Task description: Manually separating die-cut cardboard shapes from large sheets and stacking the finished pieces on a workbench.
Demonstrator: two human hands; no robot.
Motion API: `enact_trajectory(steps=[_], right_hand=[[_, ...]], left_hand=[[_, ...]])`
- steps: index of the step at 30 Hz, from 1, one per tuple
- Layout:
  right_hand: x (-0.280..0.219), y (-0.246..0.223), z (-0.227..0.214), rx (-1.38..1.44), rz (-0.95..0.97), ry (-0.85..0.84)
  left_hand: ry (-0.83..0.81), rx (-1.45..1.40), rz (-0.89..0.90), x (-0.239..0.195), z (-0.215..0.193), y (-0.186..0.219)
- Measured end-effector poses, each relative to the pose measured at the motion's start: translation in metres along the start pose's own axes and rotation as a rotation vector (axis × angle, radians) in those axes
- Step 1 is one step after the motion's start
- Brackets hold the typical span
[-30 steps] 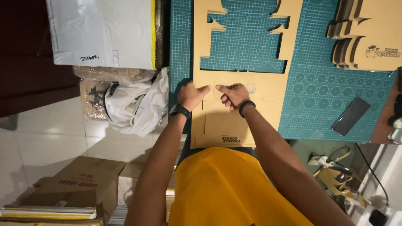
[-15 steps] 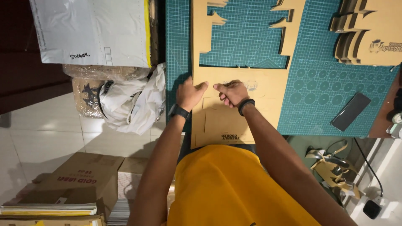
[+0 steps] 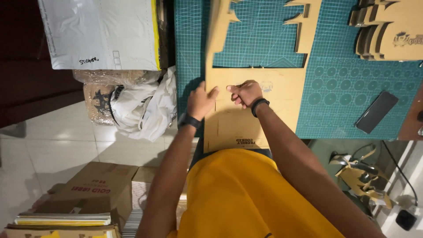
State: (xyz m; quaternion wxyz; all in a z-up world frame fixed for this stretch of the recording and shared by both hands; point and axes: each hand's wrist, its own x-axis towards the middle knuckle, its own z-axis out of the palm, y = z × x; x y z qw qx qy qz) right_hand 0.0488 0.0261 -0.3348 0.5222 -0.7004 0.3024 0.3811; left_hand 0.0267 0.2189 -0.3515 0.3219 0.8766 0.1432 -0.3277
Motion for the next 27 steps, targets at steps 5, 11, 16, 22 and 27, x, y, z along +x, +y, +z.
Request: enact_trajectory(steps=[5,11,16,22,27], right_hand=[[-0.001,0.038,0.001,0.127,-0.142,0.096],[-0.053,0.063,0.023,-0.229,-0.045,-0.051],[-0.067,0.082,0.031,-0.417,-0.072,-0.123],[-0.075,0.069,0.035,-0.369,0.023,-0.062],[-0.063,0.085,0.033,-0.37,0.039,-0.107]], left_hand=[[-0.274,-0.244,-0.011,-0.042,-0.027,-0.014],[-0.31,-0.112,-0.133,-0.058,0.023,-0.061],[-0.3,-0.05,-0.111,-0.084,0.028,-0.047],[-0.221,0.068,-0.108,-0.101,0.032,-0.03],[-0.188,0.177,-0.075,-0.116,0.045,-0.009]])
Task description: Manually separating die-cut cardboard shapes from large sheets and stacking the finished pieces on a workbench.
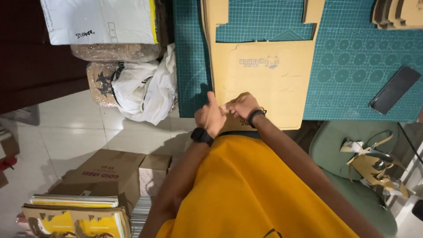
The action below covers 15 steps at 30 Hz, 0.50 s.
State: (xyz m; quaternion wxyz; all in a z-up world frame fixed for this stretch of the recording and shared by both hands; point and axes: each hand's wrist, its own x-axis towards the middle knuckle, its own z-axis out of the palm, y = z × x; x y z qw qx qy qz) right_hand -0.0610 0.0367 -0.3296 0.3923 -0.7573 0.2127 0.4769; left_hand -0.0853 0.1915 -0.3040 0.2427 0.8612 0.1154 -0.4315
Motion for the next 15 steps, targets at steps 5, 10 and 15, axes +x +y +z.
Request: enact_trajectory(steps=[5,10,15], right_hand=[[0.005,0.004,0.006,0.061,0.037,0.017],[0.08,0.077,0.029,0.035,0.018,0.062],[0.011,0.02,0.005,0.148,0.018,-0.036]], left_hand=[[0.098,0.116,0.052,0.016,0.019,-0.004],[0.069,0.11,0.097,-0.009,0.014,0.039],[0.172,-0.026,0.036,0.001,0.011,-0.001]])
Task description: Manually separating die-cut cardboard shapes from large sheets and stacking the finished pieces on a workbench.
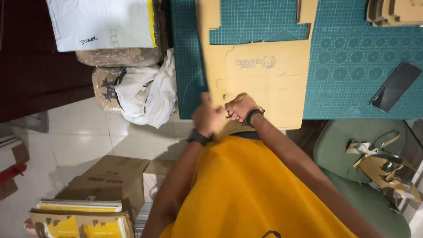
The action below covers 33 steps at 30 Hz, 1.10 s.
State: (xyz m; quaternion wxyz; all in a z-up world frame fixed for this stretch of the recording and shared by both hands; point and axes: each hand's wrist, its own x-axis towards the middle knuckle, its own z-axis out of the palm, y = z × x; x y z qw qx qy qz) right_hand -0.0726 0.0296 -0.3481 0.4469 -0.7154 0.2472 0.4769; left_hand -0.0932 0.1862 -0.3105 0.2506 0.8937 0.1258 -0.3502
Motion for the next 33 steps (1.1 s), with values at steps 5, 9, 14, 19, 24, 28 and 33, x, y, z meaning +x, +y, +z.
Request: enact_trajectory(steps=[5,9,14,19,24,28,33], right_hand=[[-0.029,-0.007,-0.013,0.052,-0.087,-0.055],[-0.031,-0.01,-0.011,0.067,-0.072,-0.011],[-0.049,-0.032,-0.014,-0.507,-0.168,-0.196],[-0.071,-0.071,-0.013,-0.678,0.044,-0.118],[0.025,0.019,0.011,-0.86,0.084,0.0],[-0.002,-0.015,0.002,-0.823,0.08,-0.006],[-0.041,-0.06,-0.004,-0.896,0.076,-0.092]], left_hand=[[-0.133,-0.536,-0.094,0.052,0.032,-0.067],[-0.132,-0.544,-0.15,0.048,0.028,-0.061],[-0.157,-0.545,-0.215,0.049,0.03,-0.059],[-0.098,-0.598,-0.271,0.051,0.039,-0.053],[-0.054,-0.668,-0.37,0.018,0.01,-0.015],[0.031,-0.532,-0.184,0.023,0.034,-0.045],[0.039,-0.229,-0.156,-0.018,0.044,-0.063]])
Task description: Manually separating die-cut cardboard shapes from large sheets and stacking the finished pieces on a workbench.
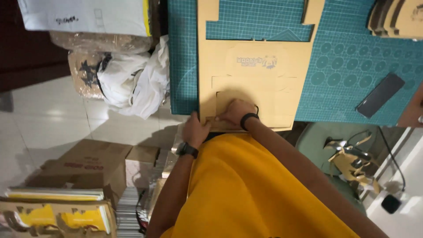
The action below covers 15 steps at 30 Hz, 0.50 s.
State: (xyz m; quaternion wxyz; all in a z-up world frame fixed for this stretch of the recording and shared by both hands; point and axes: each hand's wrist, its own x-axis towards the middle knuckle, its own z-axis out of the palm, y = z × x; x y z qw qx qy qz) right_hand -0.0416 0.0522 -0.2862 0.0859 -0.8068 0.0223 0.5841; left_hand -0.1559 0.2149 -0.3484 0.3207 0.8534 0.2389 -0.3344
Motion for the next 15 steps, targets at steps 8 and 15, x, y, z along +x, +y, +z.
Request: enact_trajectory(steps=[8,15], right_hand=[[0.067,0.035,0.057,-0.035,0.0,0.052],[0.032,0.031,0.034,-0.096,-0.259,-0.03]], left_hand=[[-0.165,0.104,-0.107,-0.049,-0.007,0.069],[-0.12,-0.301,-0.289,-0.051,0.016,-0.004]])
